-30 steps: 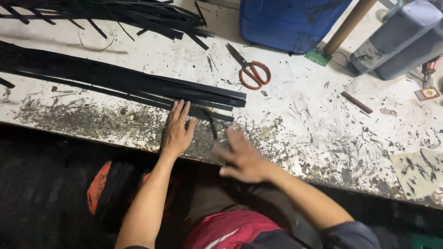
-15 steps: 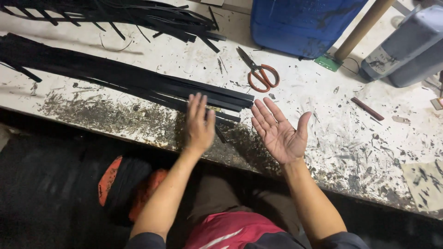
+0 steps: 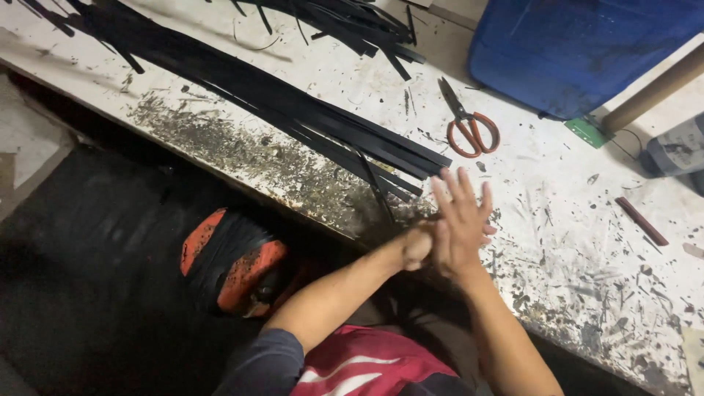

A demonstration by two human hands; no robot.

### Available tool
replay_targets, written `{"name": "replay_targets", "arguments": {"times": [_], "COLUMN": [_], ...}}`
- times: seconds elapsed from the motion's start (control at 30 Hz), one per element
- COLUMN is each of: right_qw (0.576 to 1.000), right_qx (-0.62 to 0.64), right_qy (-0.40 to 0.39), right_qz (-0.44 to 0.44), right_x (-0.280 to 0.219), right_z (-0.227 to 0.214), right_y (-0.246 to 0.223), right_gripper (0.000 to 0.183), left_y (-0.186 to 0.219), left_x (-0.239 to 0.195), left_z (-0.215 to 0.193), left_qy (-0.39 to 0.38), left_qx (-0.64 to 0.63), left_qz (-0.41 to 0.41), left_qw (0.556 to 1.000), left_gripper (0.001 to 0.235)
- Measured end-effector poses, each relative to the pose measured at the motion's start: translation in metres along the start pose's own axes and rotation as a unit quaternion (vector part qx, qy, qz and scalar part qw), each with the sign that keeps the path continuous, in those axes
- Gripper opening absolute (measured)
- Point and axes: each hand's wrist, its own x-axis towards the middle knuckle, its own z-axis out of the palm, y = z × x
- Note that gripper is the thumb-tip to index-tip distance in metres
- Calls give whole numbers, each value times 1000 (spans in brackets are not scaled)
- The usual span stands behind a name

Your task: Applying edge finish or dye to a long leather strap using a manual applicator tool at a workbench.

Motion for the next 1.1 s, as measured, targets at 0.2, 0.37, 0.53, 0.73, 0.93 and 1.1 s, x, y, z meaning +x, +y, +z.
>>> {"name": "replay_targets", "arguments": {"times": [0.2,0.37,0.53,0.73,0.93,1.1], "right_qw": [952,934,964,968,947,936], "right_qx": [70,97,104,-66,-145,1], "right_qy": [-64,-123,-153,-241,-284,-276], "right_qz": [292,320,190,23,32,220], "right_x": [-26,-45,-33,-16,7,32], "right_z": [-38,-18,17,65,96,35], "right_y": [48,25,-1,6,69,90], "right_gripper": [22,20,21,42,44,32], "left_y": [-62,-146,-189,-188,-181,-134], "left_x": [-23,6,21,29,43,37], "left_z": [-56,-115,-114,-114,-118,-94], "left_qy": [4,-18,-18,-13,60,69], "left_qx": [-33,271,333,368,355,239], "left_qz": [-17,-55,11,36,150,210], "left_qw": [999,961,943,929,921,945], "left_gripper": [28,37,42,37,17,6]}}
